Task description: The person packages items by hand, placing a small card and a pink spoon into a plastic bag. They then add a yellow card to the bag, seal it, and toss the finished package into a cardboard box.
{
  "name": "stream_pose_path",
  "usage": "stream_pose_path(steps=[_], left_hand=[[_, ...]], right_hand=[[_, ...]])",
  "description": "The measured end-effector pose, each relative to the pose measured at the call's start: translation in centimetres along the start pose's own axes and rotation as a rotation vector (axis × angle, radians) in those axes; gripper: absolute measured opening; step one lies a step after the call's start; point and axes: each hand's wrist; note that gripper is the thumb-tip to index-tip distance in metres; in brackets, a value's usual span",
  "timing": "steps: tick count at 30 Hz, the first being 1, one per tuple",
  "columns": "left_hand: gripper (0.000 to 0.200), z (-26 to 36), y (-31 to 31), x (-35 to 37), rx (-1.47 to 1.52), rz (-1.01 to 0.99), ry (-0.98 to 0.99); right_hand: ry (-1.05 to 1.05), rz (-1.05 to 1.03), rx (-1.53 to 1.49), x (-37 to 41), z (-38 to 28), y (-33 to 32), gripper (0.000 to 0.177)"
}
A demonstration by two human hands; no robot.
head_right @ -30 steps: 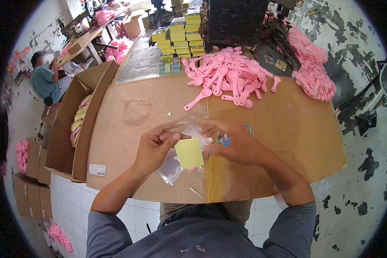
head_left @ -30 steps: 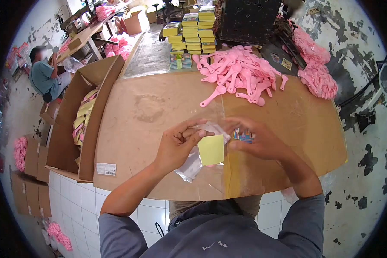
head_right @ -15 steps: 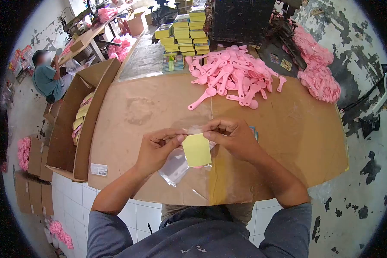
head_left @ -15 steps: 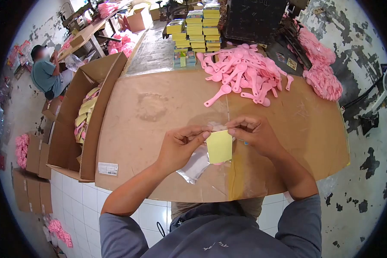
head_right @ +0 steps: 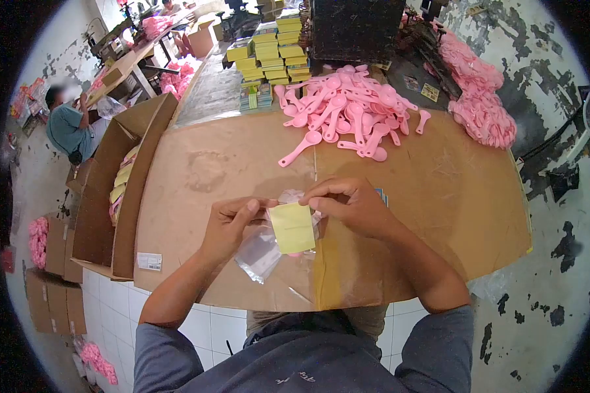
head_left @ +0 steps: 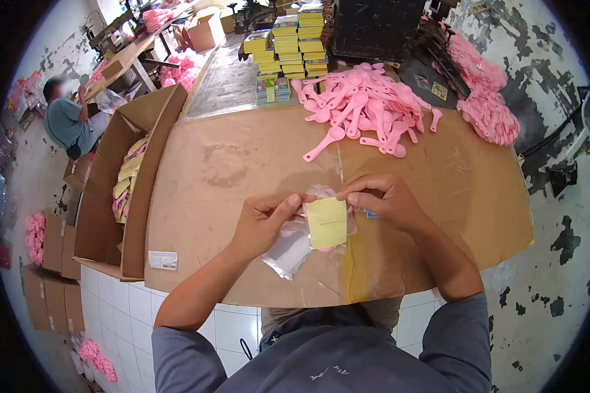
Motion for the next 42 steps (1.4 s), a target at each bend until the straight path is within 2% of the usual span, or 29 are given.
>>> stream_pose_path(steps=[5,8,11,13,16,19,22,25,26,27,28,29,31,32,34,35,36,38,40,42], left_hand=[[0.025,-0.7,-0.1,-0.2,-0.04,-0.018,-0.052],[0.025,-0.6,0.1,-0.3,-0.027,-0.001,-0.028],[0.025,-0.5,0.2,-0.3,-0.027,0.017,-0.019],[0.025,0.0,0.2,-0.3,0.006,0.028,-0.01],[0.029,0.4,0.3,-0.2,-0.027,0.036,0.022],[0.03,1.7,2.6,-0.5,0.121,0.13,0.162],[0.034,0.1,0.1,-0.1,-0.039,-0.069,0.0],[0.036,1.6,-1.7,0.0,-0.077,-0.089,-0.121],[0.037,2.5,-2.7,0.2,-0.126,0.013,-0.109],[0.037,2.8,-4.1,0.3,-0.117,0.169,-0.007],[0.037,3.2,-5.4,0.4,-0.123,0.323,0.095],[0.037,3.1,-6.6,0.2,-0.067,0.53,0.285],[0.037,6.5,-6.7,-0.5,0.342,0.738,0.647],[0.035,6.4,-6.7,-0.6,0.304,0.718,0.621],[0.033,5.4,-6.7,-0.8,0.228,0.686,0.568],[0.031,4.0,-6.7,-0.7,-0.019,0.574,0.406],[0.029,2.6,-6.2,-0.6,-0.259,0.456,0.238],[0.027,0.2,-3.5,-1.0,-0.628,0.275,0.029],[0.026,-0.5,-1.0,-1.0,-0.918,0.143,0.007],[0.027,-1.3,-0.5,-1.3,-0.991,0.124,0.058]], right_hand=[[-0.029,0.003,0.045,-0.1,0.5,0.3,0.016],[0.014,-0.006,-0.042,-0.2,0.6,0.4,0.027],[-0.075,-0.05,0.027,-0.2,0.8,0.8,0.037],[-0.029,-0.115,0.036,-0.1,1.4,0.7,0.038],[0.004,-0.158,0.056,-0.1,1.7,0.6,0.037],[-0.023,-0.154,0.049,-0.3,1.3,0.7,0.037],[-0.056,-0.135,0.005,-0.4,0.1,0.7,0.038],[-0.109,-0.033,0.044,-0.5,-0.5,-0.3,0.037],[-0.131,0.016,0.072,-0.4,-0.6,-1.1,0.036],[-0.096,0.043,0.209,-0.2,-1.0,-2.2,0.035],[-0.058,0.071,0.346,0.2,-1.6,-3.5,0.034],[-0.019,0.099,0.482,0.7,-1.9,-4.7,0.033],[0.055,0.172,0.603,1.4,-1.3,-6.4,0.033],[0.09,0.208,0.661,1.7,-0.7,-7.1,0.032],[-0.031,0.136,0.885,2.8,0.9,-8.0,0.035],[-0.095,0.094,0.994,3.1,1.4,-8.2,0.036],[-0.06,0.071,0.941,3.2,1.6,-8.1,0.035],[0.011,0.026,0.834,3.3,2.0,-8.1,0.034],[0.057,0.008,0.771,3.1,2.1,-8.2,0.032],[0.115,0.019,0.708,3.1,2.2,-8.4,0.029]])
Point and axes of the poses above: each hand's wrist, its own x-axis away from the middle knuckle, its own y-axis out of the palm, z = x × y, and after that the axes turned 9 degrees about -z, right-handed
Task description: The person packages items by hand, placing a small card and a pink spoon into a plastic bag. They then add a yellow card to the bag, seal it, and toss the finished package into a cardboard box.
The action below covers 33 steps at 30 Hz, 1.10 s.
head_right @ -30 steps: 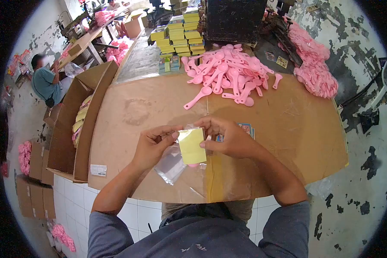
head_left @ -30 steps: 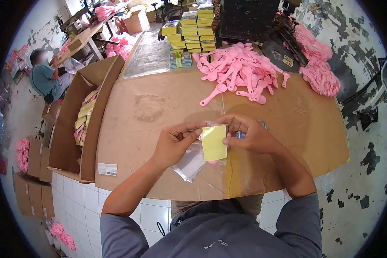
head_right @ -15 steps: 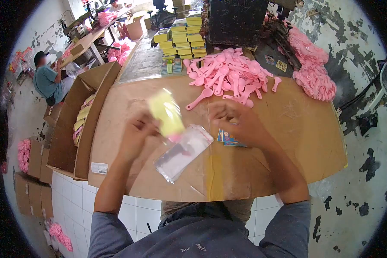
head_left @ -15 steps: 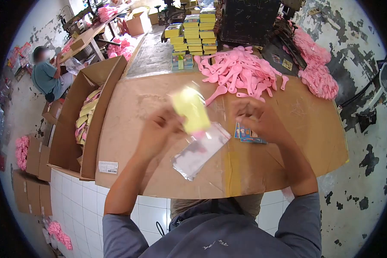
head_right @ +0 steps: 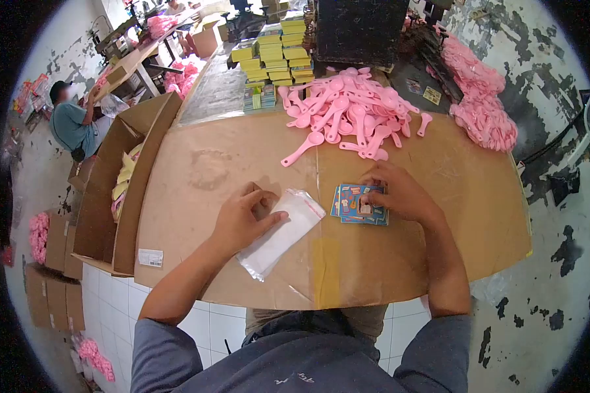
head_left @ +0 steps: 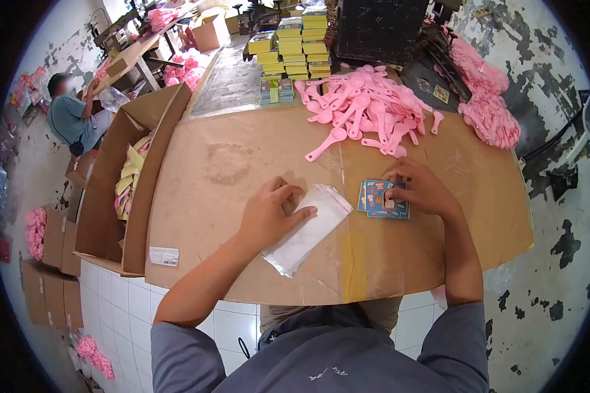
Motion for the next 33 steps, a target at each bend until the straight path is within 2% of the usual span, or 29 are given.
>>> stream_pose_path(steps=[2,4,8,11,13,14,16,17,20,22,23,26,29,32,33], left_hand=[[0.026,-0.4,0.8,-0.1,-0.021,0.003,0.032],[0.025,-0.8,1.1,-0.2,0.001,0.006,0.037],[0.018,-0.7,0.8,-0.2,0.167,-0.065,-0.088],[0.014,-0.6,0.5,-0.3,0.228,-0.075,-0.095],[0.014,-0.5,0.6,-0.3,0.246,-0.048,-0.101],[0.014,-0.8,0.8,-0.3,0.226,-0.013,-0.031],[0.013,-1.8,1.3,-0.4,0.185,0.063,0.104],[0.014,-1.9,1.3,-0.3,0.359,0.06,0.081],[0.019,-1.7,0.9,-0.1,0.83,0.023,0.002],[0.025,-0.6,-0.4,0.1,1.075,-0.035,-0.061],[0.028,-0.2,-0.6,0.1,1.084,-0.044,-0.052],[0.036,1.0,-0.9,0.2,1.06,-0.078,-0.041],[0.042,1.4,-0.8,0.5,0.979,-0.108,-0.029],[0.045,1.3,-0.3,0.7,0.984,-0.123,0.007],[0.046,1.6,-0.4,0.8,0.984,-0.128,-0.004]], right_hand=[[0.072,0.008,-0.066,-0.1,0.2,0.1,0.024],[0.013,0.026,-0.045,-0.1,0.6,0.2,0.022],[-0.062,0.159,-0.048,0.0,-0.1,0.7,0.019],[-0.128,0.104,-0.201,0.2,-2.6,1.2,0.015],[-0.229,0.04,-0.191,-0.4,-3.9,3.2,0.014],[-0.283,0.007,-0.186,-0.8,-4.3,4.2,0.013],[-0.38,0.055,0.025,-1.4,-5.1,6.2,0.015],[-0.428,0.079,0.131,-1.6,-5.2,6.8,0.016],[-0.419,0.086,0.15,-1.7,-5.3,7.3,0.02],[-0.287,0.063,0.139,-1.4,-5.9,6.2,0.022],[-0.222,0.051,0.133,-1.3,-6.2,5.8,0.023],[-0.04,0.149,-0.316,-1.5,-6.0,6.3,0.025],[-0.102,0.285,-0.529,-1.8,-6.2,6.0,0.025],[-0.123,0.328,-0.65,-1.8,-7.5,5.4,0.022],[-0.134,0.34,-0.542,-1.7,-7.7,5.3,0.022]])
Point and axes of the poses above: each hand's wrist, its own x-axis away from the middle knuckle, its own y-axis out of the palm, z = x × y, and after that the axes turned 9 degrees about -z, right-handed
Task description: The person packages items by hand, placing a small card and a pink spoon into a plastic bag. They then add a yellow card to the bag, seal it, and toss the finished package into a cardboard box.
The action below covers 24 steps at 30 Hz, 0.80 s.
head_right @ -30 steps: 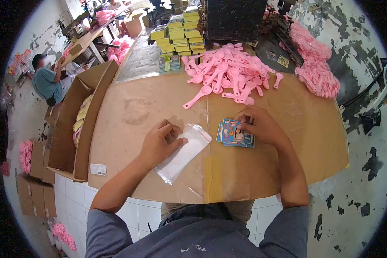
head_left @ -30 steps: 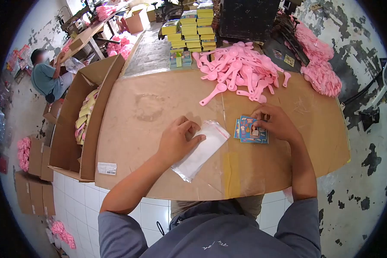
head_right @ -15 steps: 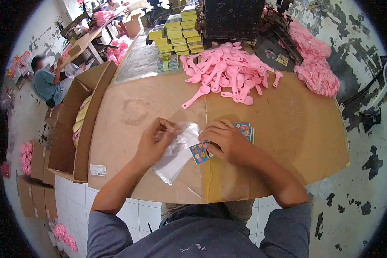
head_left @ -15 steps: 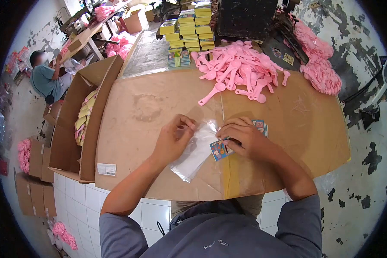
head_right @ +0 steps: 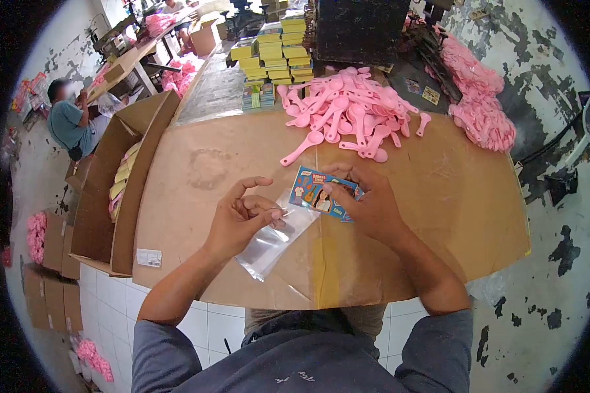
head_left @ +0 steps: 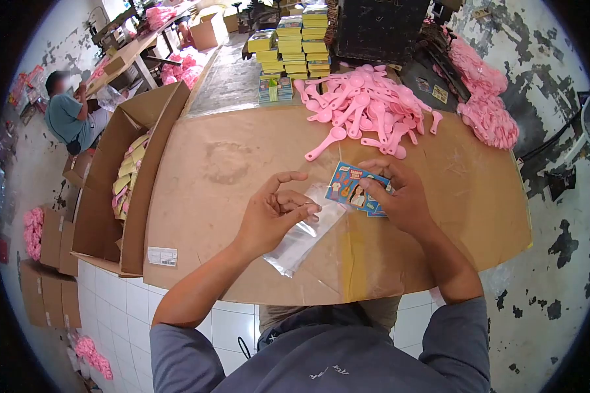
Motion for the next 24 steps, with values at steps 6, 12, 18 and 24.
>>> stream_pose_path(steps=[6,12,18,24], left_hand=[[0.049,0.3,0.3,0.3,-0.03,-0.016,-0.03],[0.051,0.1,0.3,0.8,-0.368,-0.144,0.028],[0.052,-0.3,0.0,0.4,-0.155,0.082,0.013],[0.045,-0.7,-0.3,0.3,-0.12,0.094,0.022]], right_hand=[[-0.225,-0.193,0.439,-0.2,-0.8,-0.5,0.024],[-0.278,-0.303,0.425,-0.5,-1.3,2.0,0.025],[0.044,-0.173,0.217,-0.5,-2.0,2.0,0.023],[-0.273,-0.429,0.312,-3.1,-0.1,1.9,0.02]])
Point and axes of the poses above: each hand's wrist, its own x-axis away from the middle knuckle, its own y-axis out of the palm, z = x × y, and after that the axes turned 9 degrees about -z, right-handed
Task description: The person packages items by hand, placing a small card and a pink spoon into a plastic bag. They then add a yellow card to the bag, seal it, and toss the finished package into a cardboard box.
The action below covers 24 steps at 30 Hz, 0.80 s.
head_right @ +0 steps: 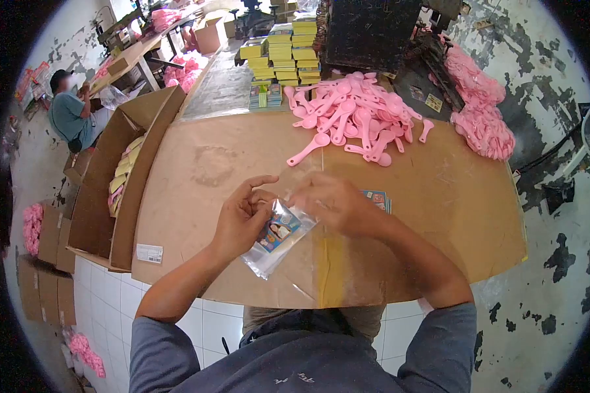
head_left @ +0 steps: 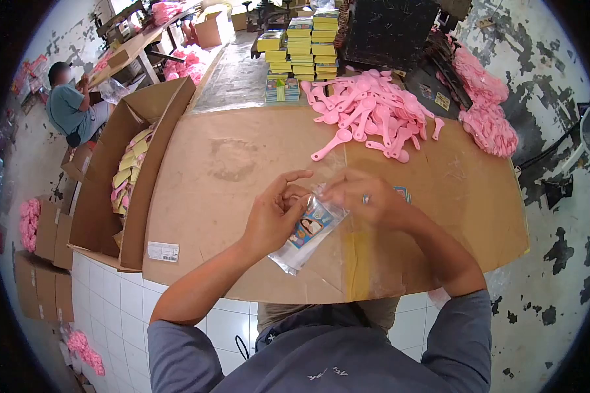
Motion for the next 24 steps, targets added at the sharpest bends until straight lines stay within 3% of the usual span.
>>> stream_pose_path(steps=[2,5,8,11,17,20,24], left_hand=[[0.042,0.2,-0.2,-0.1,-0.009,0.023,-0.037],[0.039,0.5,-0.4,-0.4,0.059,0.056,-0.09],[0.04,-0.2,-0.7,-0.7,0.129,0.044,-0.065],[0.041,0.2,-0.9,-0.6,0.114,0.0,-0.085],[0.043,0.6,-0.3,-0.2,0.138,-0.026,-0.029],[0.044,0.2,0.2,-0.2,0.121,-0.051,-0.026],[0.041,0.4,0.4,-0.1,0.107,-0.089,-0.082]], right_hand=[[0.055,0.035,0.057,-1.7,1.9,-1.6,0.023],[0.016,0.164,0.516,-3.5,7.7,-1.2,0.028],[-0.024,-0.049,0.704,-4.8,9.0,-1.8,0.036],[0.09,-0.145,0.748,-4.8,6.5,-2.4,0.026],[0.225,0.166,-0.431,-2.7,1.4,-2.4,0.043],[0.202,0.344,-0.561,-2.0,-0.3,-2.3,0.052],[0.2,0.372,-0.51,-1.5,-1.1,-1.6,0.051]])
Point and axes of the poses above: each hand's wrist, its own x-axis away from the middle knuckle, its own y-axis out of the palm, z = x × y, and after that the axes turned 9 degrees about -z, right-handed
